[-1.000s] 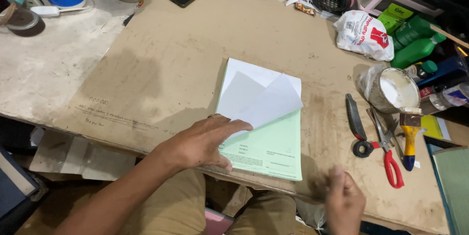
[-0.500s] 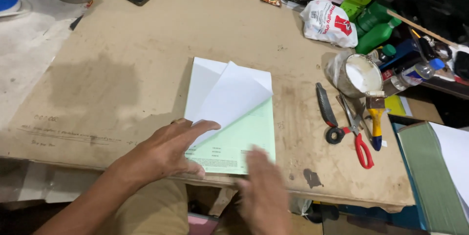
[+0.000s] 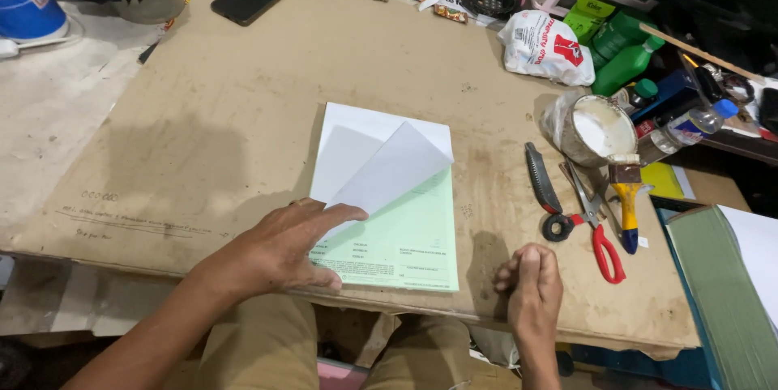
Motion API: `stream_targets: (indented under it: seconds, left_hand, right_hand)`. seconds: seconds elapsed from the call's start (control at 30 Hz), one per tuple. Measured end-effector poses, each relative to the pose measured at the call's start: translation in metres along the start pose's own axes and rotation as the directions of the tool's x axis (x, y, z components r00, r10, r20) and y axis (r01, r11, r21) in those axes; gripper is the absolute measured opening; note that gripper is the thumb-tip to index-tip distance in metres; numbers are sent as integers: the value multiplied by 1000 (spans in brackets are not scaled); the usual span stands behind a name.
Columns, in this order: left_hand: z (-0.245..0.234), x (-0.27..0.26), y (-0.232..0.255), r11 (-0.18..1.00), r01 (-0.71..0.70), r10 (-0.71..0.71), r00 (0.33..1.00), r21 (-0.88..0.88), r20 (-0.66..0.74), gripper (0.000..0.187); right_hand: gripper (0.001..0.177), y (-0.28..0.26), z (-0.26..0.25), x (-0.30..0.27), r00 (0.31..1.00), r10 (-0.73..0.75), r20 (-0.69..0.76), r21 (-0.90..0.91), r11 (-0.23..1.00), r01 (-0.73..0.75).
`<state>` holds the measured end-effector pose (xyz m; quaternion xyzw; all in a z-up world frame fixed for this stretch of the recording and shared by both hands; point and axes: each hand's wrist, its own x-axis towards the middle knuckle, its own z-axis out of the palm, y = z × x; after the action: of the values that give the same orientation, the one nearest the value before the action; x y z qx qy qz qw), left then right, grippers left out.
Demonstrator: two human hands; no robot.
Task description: Reviewing a stack of printed pages and using a calculator to sum or verify values.
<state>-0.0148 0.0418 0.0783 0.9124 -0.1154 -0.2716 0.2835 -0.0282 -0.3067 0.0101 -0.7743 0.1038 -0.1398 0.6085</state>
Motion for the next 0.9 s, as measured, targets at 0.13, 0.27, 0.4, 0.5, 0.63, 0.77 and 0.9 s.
stream_targets:
  seconds: [0.13,0.27,0.4,0.5,0.63,0.77,0.9]
  left_hand:
    - [10,4,-14,995,-98,96,990,-8,-98,90]
    - [8,2,-7,994,-105,105,990,-3,-95,93]
    - [1,-6,6,999,-44,43,997,-16,-60,96]
    - [4,-2,-2,992,-127,126,985,4,-119,101]
    - [7,2,-9,985,-173,173,974,13,-144,102]
    - [8,2,-11,982,-187,190,969,35,-156,103]
    - [10,1,-10,981,-191,195,969,41,-153,104]
  right_hand:
    - [33,17,1,11,998,-43,53,-163,985,51]
    - [37,20,1,9,997,-67,43,-156,985,73]
    - [45,21,3,8,990,-142,-6,-47,989,142]
    - [52,16,5,7,990,-130,-61,-50,991,127]
    - [56,18,4,9,990,-102,-99,-118,989,90]
    - [25,20,3,12,996,-78,-39,-104,992,74]
    - [24,24,2,14,998,-67,8,24,997,67]
